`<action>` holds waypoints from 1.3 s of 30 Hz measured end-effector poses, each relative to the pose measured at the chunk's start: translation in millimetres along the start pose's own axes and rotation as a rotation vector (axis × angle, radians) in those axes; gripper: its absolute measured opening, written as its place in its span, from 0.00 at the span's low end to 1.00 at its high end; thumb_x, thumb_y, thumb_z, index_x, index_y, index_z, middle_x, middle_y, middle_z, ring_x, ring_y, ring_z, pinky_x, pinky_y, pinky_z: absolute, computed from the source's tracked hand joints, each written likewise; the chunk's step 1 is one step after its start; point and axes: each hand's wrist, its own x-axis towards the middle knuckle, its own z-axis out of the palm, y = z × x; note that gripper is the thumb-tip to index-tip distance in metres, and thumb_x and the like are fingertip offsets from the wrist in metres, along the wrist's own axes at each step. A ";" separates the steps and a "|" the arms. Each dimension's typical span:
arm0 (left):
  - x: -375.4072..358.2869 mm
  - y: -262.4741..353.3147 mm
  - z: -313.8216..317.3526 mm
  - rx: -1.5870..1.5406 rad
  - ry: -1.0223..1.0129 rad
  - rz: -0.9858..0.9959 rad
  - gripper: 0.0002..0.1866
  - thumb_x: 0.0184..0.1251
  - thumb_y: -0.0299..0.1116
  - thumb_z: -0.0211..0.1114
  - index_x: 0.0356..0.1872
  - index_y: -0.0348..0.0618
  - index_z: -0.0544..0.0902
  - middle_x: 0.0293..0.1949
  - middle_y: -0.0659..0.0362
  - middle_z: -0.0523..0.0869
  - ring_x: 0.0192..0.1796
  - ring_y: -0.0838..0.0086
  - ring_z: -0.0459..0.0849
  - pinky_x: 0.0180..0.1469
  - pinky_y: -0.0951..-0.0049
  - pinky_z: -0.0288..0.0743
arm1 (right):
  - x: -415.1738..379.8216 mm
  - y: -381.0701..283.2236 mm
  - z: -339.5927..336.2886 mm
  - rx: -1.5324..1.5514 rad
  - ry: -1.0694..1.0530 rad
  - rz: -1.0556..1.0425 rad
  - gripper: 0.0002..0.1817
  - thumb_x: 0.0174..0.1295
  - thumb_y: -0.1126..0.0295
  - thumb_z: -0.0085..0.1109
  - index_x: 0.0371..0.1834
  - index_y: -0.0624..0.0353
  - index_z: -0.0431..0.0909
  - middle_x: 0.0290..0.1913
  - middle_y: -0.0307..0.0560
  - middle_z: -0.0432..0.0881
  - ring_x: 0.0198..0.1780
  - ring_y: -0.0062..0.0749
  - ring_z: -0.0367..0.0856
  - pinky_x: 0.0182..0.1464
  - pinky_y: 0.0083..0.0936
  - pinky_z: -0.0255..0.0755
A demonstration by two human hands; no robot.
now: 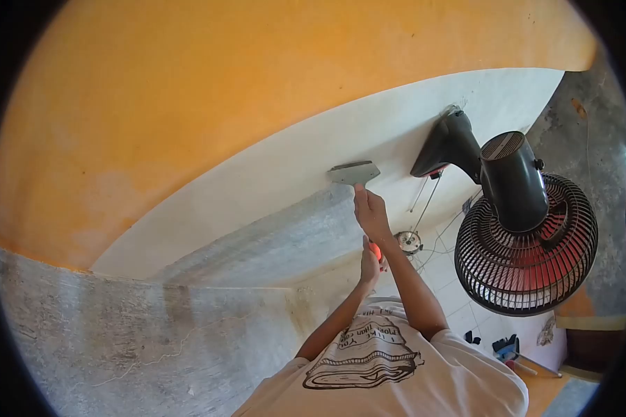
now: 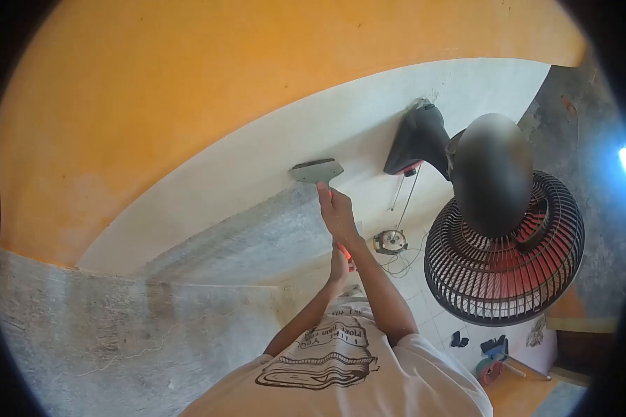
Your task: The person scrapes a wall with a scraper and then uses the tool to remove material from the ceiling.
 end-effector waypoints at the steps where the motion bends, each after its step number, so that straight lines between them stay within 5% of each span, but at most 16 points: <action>1: 0.2 -3.5 -1.3 -0.004 -0.002 -0.001 0.36 0.79 0.65 0.26 0.21 0.49 0.66 0.08 0.65 0.60 0.09 0.75 0.59 0.14 0.71 0.57 | -2.0 1.3 -1.1 -0.004 0.000 -0.001 0.32 0.77 0.46 0.46 0.19 0.60 0.65 0.17 0.32 0.60 0.24 0.18 0.58 0.25 0.25 0.58; 8: -3.4 -25.9 -22.3 -0.024 -0.018 -0.077 0.34 0.80 0.64 0.26 0.24 0.51 0.66 0.10 0.66 0.61 0.09 0.77 0.58 0.14 0.71 0.55 | -8.4 37.4 2.6 -0.020 0.020 0.038 0.33 0.77 0.45 0.46 0.19 0.62 0.65 0.17 0.36 0.60 0.25 0.19 0.58 0.26 0.27 0.58; 10: -4.2 -12.4 -11.2 0.012 -0.001 0.051 0.33 0.80 0.64 0.27 0.24 0.51 0.66 0.10 0.66 0.61 0.10 0.77 0.59 0.14 0.71 0.56 | -2.9 22.5 3.6 -0.002 0.021 -0.013 0.33 0.77 0.46 0.46 0.19 0.63 0.65 0.17 0.37 0.60 0.24 0.20 0.58 0.26 0.28 0.59; 36: -12.9 -9.0 9.1 -0.013 0.091 -0.044 0.34 0.79 0.65 0.26 0.28 0.50 0.70 0.10 0.67 0.60 0.10 0.77 0.59 0.15 0.72 0.57 | -9.0 -1.2 -3.3 -0.172 -0.002 -0.056 0.33 0.77 0.47 0.47 0.20 0.65 0.65 0.16 0.40 0.58 0.25 0.23 0.56 0.26 0.31 0.59; 38: -2.7 -24.1 -13.1 0.017 -0.083 -0.038 0.26 0.80 0.64 0.30 0.51 0.57 0.68 0.19 0.69 0.66 0.16 0.83 0.62 0.19 0.77 0.55 | -11.7 5.8 0.3 -0.117 0.035 -0.077 0.33 0.77 0.47 0.47 0.20 0.65 0.65 0.17 0.41 0.58 0.25 0.23 0.56 0.27 0.30 0.58; 39: -1.0 -27.9 -15.6 0.018 -0.080 -0.041 0.26 0.80 0.64 0.30 0.51 0.57 0.68 0.19 0.69 0.66 0.16 0.83 0.62 0.19 0.77 0.55 | -11.5 14.2 0.7 -0.116 0.034 -0.073 0.33 0.77 0.47 0.47 0.20 0.65 0.65 0.17 0.41 0.58 0.25 0.23 0.56 0.27 0.30 0.58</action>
